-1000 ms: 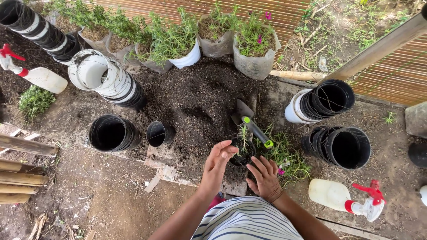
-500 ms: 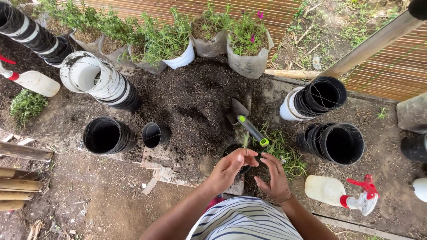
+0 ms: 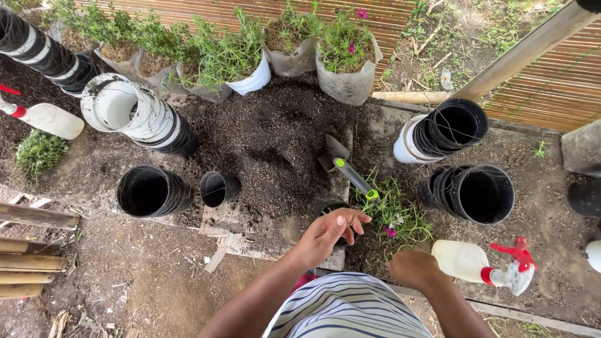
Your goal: The person fills a small black pot with soil using a trowel, then uses a spray bottle to moisten the soil. They place a small seedling into the pot and gently press the soil around it to secure the plant.
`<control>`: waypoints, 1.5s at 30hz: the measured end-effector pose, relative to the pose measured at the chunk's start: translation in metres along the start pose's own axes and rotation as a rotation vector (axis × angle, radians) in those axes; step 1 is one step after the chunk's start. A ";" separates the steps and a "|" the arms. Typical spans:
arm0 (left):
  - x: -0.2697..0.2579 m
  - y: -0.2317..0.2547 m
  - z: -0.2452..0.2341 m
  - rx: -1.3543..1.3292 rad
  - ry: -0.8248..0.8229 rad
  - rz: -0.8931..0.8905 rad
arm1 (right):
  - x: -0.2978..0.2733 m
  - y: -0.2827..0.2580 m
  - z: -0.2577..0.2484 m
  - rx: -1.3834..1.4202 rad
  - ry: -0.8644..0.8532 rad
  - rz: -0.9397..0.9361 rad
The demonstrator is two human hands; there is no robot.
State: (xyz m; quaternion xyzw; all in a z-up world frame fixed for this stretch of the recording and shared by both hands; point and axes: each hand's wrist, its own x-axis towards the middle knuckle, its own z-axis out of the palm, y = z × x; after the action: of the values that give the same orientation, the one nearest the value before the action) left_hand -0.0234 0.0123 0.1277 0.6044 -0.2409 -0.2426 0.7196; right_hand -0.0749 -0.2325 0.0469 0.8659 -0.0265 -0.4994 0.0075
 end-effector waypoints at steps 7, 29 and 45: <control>0.005 -0.027 0.000 -0.038 0.068 0.100 | 0.088 0.045 0.022 1.674 -0.494 -0.654; 0.013 -0.005 -0.002 0.336 0.110 0.102 | 0.062 -0.056 -0.016 1.920 0.460 -0.121; 0.020 -0.017 -0.017 0.319 0.178 -0.035 | 0.061 -0.055 0.008 0.948 0.975 -0.715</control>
State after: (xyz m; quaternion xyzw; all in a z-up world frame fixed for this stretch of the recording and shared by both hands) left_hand 0.0024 0.0098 0.1097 0.7341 -0.2011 -0.1596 0.6287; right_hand -0.0492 -0.1803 -0.0115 0.8547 0.0502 0.0315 -0.5158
